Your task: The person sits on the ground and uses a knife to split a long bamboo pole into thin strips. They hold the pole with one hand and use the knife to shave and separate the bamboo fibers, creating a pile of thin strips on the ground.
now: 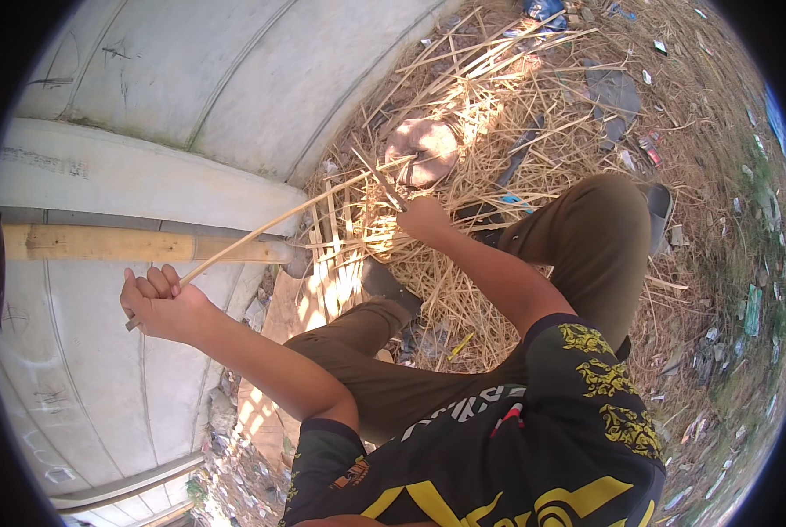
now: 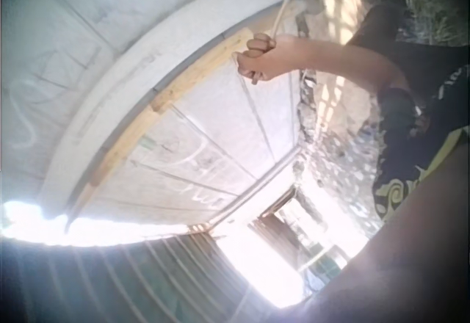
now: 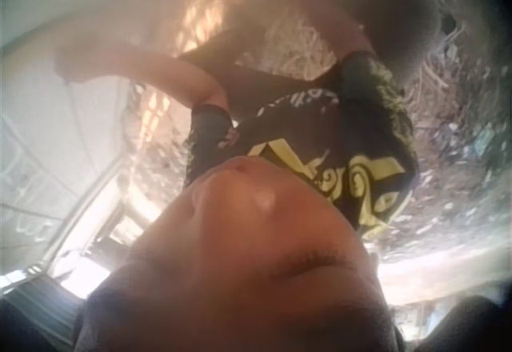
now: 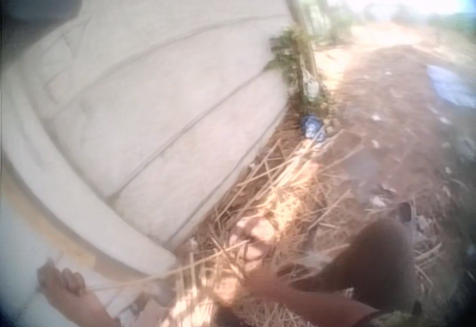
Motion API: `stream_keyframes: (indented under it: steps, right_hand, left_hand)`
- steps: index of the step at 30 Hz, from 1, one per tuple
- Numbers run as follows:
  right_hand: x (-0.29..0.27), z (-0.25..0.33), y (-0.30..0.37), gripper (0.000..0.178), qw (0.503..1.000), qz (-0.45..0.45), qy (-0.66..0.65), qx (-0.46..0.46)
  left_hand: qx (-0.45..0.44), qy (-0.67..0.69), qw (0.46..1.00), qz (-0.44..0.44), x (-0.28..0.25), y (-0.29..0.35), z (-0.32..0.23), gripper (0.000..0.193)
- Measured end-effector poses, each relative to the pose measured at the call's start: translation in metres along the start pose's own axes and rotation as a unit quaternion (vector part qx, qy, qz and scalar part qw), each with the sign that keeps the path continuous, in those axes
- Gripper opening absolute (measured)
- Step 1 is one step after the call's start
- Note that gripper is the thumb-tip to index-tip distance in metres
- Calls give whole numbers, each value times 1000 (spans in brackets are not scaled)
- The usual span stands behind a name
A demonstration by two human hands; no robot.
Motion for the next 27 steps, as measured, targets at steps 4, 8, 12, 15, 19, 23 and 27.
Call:
stream_keyframes:
  steps: [4,8,12,15,19,23,27]
  right_hand:
    - [-36,13,22,32,996,-41,-75,-35]
    - [-1,-138,3,37,946,-30,-200,254]
    - [9,-155,22,41,955,52,-122,266]
    - [21,-174,26,38,955,7,-124,271]
    - [8,-152,15,33,945,-26,-200,256]
    - [-51,-89,17,29,903,-32,-340,261]
    - [-119,-20,65,26,892,-19,-413,184]
  left_hand:
    - [-58,61,996,15,7,2,6,43]
    - [-39,81,995,37,13,0,-9,38]
    - [45,72,996,-23,-34,-14,-69,27]
    - [47,77,995,-41,-33,-9,-76,29]
    - [27,122,992,-2,-7,1,-69,38]
    - [-52,134,988,53,19,13,-25,48]
    - [-68,81,983,150,37,26,-8,48]
Point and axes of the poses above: each hand's wrist, its own y-axis away from the middle knuckle, its own x-axis out of the palm, z = x × y, the point moved 6 cm from there along -y, towards the middle knuckle, and after that the axes turned 4 degrees about y, right-handed, at the moved point
